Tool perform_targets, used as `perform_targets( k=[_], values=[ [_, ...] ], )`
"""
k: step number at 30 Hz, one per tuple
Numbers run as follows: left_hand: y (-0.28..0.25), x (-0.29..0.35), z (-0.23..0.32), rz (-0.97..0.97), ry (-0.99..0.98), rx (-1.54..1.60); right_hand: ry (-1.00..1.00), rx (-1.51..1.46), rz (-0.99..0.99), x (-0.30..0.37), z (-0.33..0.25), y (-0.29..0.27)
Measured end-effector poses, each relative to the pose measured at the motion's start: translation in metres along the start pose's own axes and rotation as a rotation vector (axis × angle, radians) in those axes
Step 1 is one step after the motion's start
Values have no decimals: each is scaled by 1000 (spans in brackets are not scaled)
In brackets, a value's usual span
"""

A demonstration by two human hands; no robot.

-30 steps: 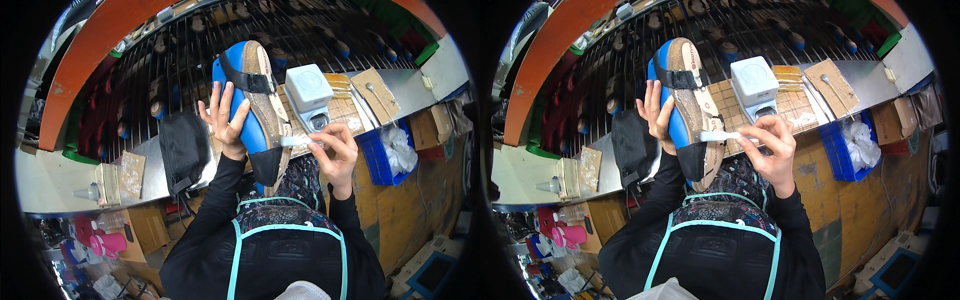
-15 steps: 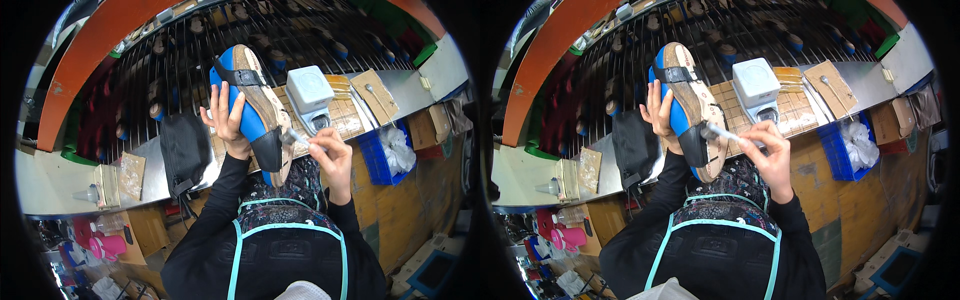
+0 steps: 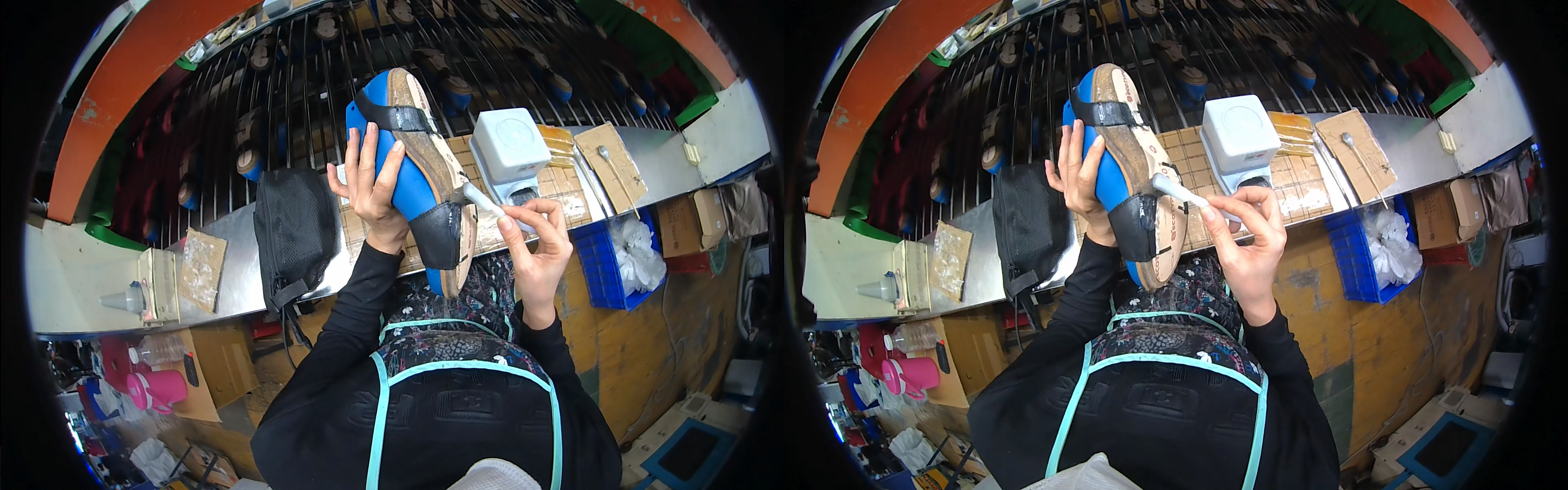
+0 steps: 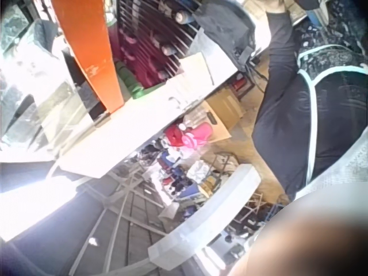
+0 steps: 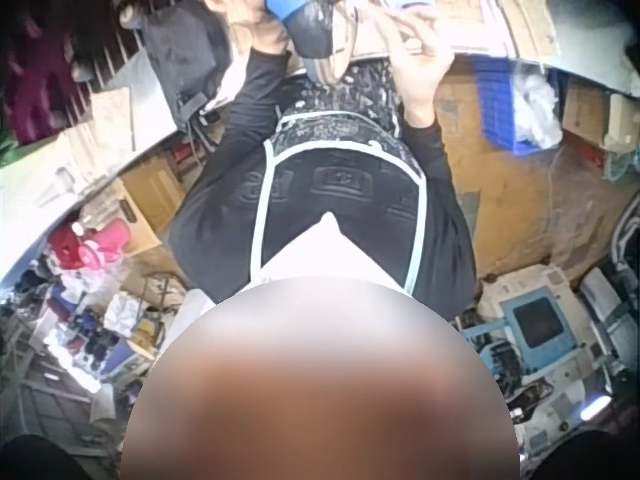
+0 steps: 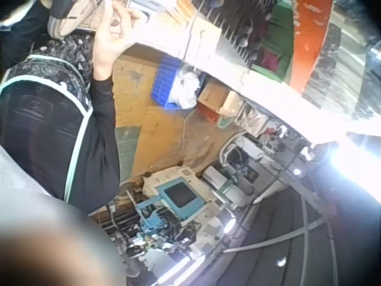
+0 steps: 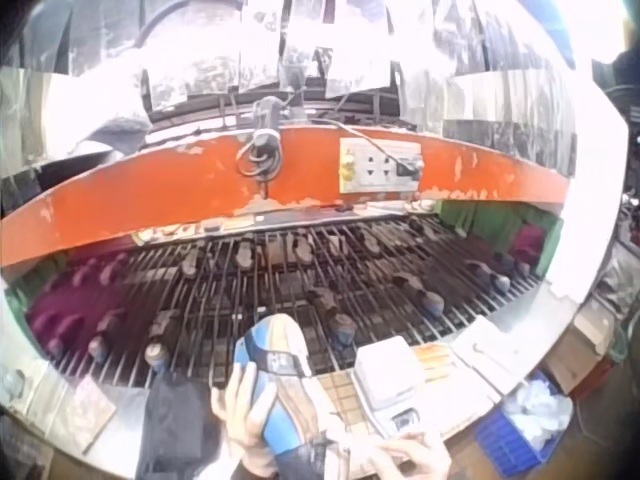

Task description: The person repeatedly applies glue to the sole and strap of a blue sandal using a small brush. They rotate the sandal to reach different areas and dip the brush into a container between applications.

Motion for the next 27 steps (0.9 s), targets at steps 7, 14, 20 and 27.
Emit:
perform_targets(
  k=[7,14,20,27],
  values=[
    [5,-3,-3,-31,-45,5,-81,-12,-118,0,-5,4],
    [16,-6,-2,-122,-62,-57,-78,-34,-131,2,-2,-4],
    [26,-7,1,-163,-84,-65,-95,-47,-129,4,-5,-13],
    [36,-4,6,-241,-115,-101,-1,-166,-126,4,-2,-26]
  ],
)
Point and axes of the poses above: each hand's wrist, its own x-axis away from the middle knuckle, its own y-axis out of the palm, z = x × y, the point moved 10 cm from there along -x, towards the middle knuckle, and after that the axes turned 14 degrees about z, right-handed, at the moved point
